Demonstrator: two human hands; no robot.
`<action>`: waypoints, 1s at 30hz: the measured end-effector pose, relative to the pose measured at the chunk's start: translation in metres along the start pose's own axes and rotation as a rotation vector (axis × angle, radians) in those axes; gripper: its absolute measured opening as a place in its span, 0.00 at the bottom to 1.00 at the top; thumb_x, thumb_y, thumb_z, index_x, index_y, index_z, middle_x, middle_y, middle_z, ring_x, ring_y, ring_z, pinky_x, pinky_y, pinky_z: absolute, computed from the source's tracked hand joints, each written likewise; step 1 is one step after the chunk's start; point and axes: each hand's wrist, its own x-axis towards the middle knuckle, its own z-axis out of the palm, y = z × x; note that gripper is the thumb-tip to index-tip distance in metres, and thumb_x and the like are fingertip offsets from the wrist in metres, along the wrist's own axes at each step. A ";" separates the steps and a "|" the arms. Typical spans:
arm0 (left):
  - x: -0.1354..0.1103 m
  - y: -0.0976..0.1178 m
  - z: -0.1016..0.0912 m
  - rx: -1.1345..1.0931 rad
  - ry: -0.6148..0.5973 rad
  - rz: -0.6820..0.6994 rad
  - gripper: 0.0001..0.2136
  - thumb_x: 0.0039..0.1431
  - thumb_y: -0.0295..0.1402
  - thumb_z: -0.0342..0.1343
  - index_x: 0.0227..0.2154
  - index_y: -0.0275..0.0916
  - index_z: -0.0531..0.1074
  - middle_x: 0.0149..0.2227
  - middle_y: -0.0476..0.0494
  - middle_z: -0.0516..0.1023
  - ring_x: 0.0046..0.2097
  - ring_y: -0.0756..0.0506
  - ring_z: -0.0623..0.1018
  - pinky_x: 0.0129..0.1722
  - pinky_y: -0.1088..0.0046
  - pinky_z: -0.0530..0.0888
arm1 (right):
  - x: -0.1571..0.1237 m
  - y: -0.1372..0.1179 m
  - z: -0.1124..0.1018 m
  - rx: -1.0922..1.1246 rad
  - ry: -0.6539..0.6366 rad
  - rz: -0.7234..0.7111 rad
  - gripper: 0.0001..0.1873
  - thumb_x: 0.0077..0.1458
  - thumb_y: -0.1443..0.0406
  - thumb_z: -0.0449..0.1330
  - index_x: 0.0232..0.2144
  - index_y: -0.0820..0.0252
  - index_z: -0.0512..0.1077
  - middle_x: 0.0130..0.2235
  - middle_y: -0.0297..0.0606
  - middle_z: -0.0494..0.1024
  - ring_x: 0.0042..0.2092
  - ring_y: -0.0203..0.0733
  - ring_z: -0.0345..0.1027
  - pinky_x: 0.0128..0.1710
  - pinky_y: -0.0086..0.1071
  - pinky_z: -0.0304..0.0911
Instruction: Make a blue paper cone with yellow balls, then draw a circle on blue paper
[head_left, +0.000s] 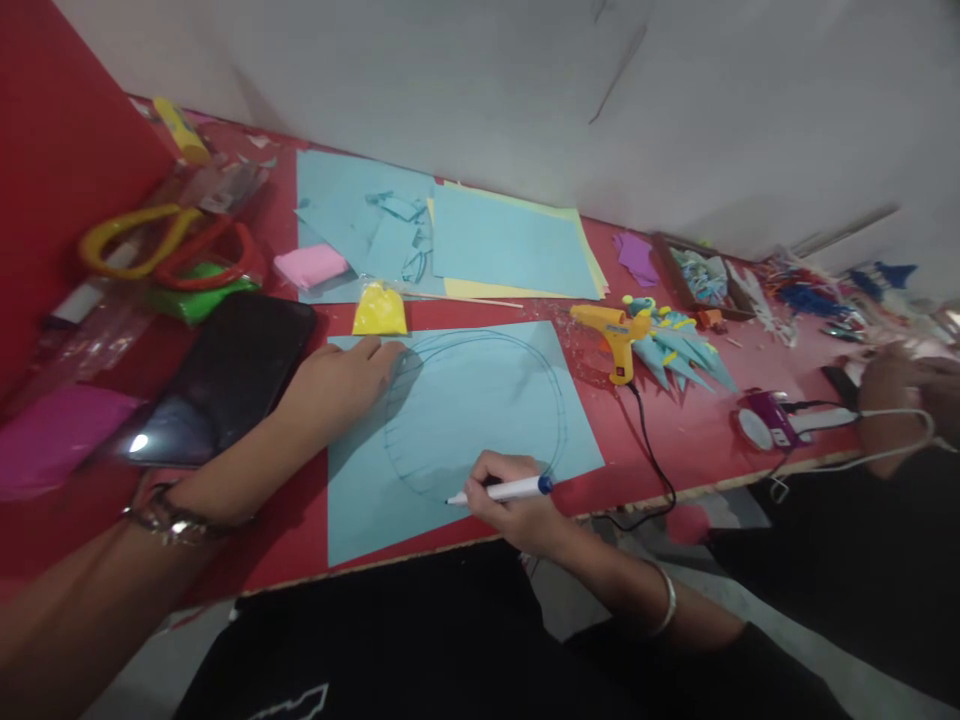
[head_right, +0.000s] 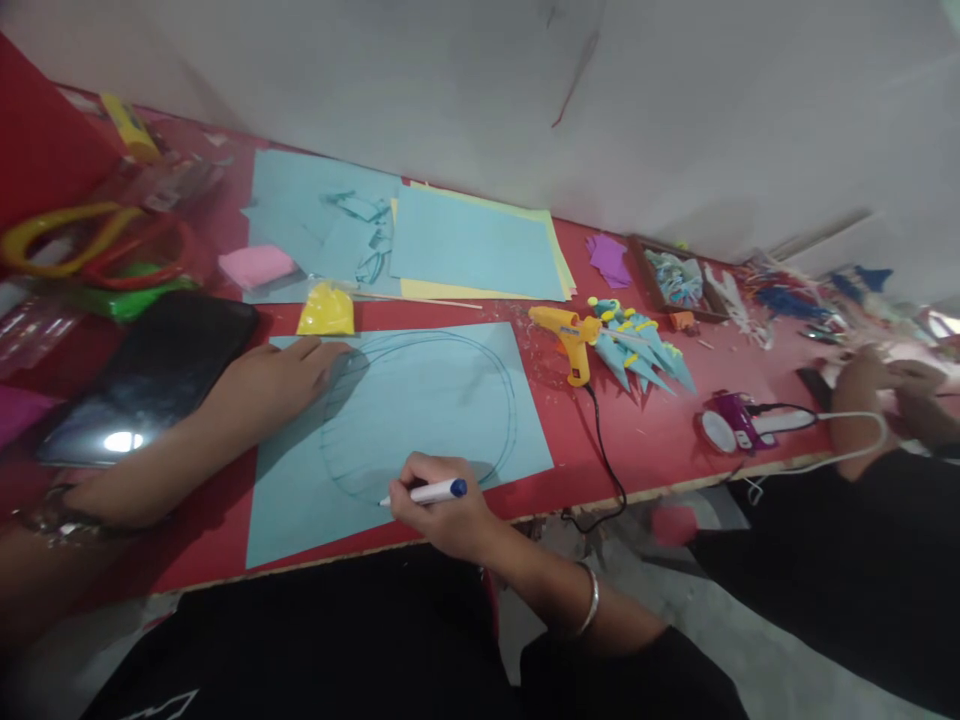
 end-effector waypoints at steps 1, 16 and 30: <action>0.000 0.000 0.000 0.000 -0.004 0.004 0.16 0.60 0.30 0.37 0.45 0.38 0.67 0.37 0.36 0.75 0.31 0.42 0.75 0.30 0.64 0.66 | 0.000 0.000 0.001 -0.015 0.002 -0.013 0.12 0.48 0.65 0.51 0.16 0.59 0.56 0.17 0.27 0.59 0.19 0.28 0.50 0.19 0.23 0.49; -0.001 0.000 -0.005 0.085 -0.022 0.029 0.16 0.62 0.30 0.36 0.46 0.37 0.65 0.38 0.40 0.75 0.30 0.46 0.73 0.31 0.68 0.66 | -0.010 0.030 -0.041 -0.207 0.251 0.017 0.13 0.48 0.64 0.50 0.15 0.58 0.54 0.15 0.26 0.55 0.18 0.28 0.48 0.18 0.24 0.47; -0.001 0.000 -0.006 0.119 -0.050 0.012 0.16 0.61 0.31 0.37 0.47 0.37 0.66 0.38 0.40 0.75 0.30 0.44 0.73 0.32 0.67 0.65 | -0.022 0.049 -0.082 -0.225 0.350 0.229 0.11 0.44 0.63 0.49 0.14 0.57 0.54 0.14 0.28 0.59 0.18 0.31 0.52 0.18 0.25 0.49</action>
